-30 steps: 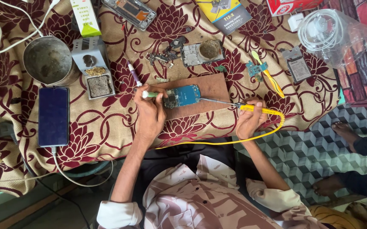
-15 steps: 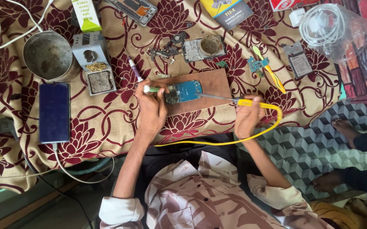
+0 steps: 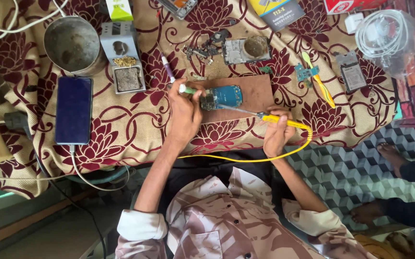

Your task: The person uses a soldering iron and a tube of flux to work on a blue circuit board placed on a wooden block. They repeatedly apply flux and heat to various points on the board while holding the tools in both hands.

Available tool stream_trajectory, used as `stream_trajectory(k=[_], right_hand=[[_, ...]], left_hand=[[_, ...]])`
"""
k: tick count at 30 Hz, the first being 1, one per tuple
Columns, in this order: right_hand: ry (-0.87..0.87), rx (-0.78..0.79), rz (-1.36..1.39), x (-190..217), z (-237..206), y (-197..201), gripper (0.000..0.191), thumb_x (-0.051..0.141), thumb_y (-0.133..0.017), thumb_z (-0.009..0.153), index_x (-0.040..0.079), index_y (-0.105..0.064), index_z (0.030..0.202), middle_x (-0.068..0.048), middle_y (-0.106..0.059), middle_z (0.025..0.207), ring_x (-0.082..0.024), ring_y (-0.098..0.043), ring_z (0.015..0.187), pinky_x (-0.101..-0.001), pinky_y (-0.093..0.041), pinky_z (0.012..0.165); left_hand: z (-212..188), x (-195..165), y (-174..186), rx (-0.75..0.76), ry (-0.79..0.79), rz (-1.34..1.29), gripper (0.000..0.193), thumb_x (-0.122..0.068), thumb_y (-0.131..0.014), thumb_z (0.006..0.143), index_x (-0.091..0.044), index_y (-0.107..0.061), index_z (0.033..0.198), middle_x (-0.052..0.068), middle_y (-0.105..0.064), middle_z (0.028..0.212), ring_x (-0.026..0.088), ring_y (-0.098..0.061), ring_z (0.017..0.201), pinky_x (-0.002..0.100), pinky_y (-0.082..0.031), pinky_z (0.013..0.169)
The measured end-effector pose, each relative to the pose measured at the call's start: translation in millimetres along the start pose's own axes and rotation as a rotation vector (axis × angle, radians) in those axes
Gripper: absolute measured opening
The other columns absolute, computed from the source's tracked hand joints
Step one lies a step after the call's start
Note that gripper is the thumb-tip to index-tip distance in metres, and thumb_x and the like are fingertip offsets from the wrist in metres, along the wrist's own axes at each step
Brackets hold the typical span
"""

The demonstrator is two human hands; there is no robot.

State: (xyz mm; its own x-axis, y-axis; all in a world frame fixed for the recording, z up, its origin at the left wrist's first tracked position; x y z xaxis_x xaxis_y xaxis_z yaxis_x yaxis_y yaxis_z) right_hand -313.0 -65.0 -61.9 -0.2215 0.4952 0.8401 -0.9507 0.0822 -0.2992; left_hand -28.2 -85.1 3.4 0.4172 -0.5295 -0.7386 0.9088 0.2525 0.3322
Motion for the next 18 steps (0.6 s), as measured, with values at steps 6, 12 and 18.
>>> stream_trajectory(k=[6,12,18], right_hand=[[-0.016,-0.002,0.025,-2.5,-1.4,2.5,0.033,0.025,-0.046,0.116,-0.006,-0.056,0.109,-0.02,-0.058,0.122,-0.019,-0.063,0.097,-0.0343,-0.06,0.076],[0.009,0.028,-0.022,0.8,-3.0,-0.3,0.035,0.025,-0.044,0.115,-0.008,-0.056,0.108,-0.021,-0.056,0.124,-0.02,-0.063,0.102,-0.0357,-0.062,0.074],[-0.021,0.045,-0.044,-3.7,-5.1,-1.4,0.034,0.023,-0.045,0.115,-0.009,-0.055,0.109,-0.021,-0.055,0.128,-0.019,-0.063,0.098,-0.0365,-0.062,0.077]], left_hand=[[-1.9,-1.6,-1.4,0.024,-0.002,-0.026,0.042,0.006,-0.046,0.11,-0.001,-0.018,0.141,0.016,-0.066,0.108,0.025,-0.066,0.096,0.041,-0.048,0.095],[-1.1,-4.7,0.9,0.012,-0.028,0.036,0.046,0.008,-0.046,0.108,-0.003,-0.017,0.141,0.015,-0.066,0.105,0.025,-0.063,0.094,0.044,-0.045,0.095],[-3.7,1.4,-1.2,0.032,0.023,-0.074,0.047,0.008,-0.046,0.11,-0.004,-0.016,0.143,0.016,-0.064,0.11,0.023,-0.064,0.097,0.038,-0.049,0.093]])
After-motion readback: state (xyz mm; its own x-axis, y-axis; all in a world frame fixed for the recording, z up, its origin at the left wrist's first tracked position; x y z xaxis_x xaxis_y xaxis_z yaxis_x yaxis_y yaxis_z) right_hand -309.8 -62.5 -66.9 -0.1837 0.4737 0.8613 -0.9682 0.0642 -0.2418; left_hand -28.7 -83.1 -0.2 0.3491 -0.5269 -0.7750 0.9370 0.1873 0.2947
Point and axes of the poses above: each hand's wrist, its own z-axis towards the middle knuckle, its own y-axis out of the back of the hand, x = y × z, the point moved 9 cm from there along z, towards the middle knuckle
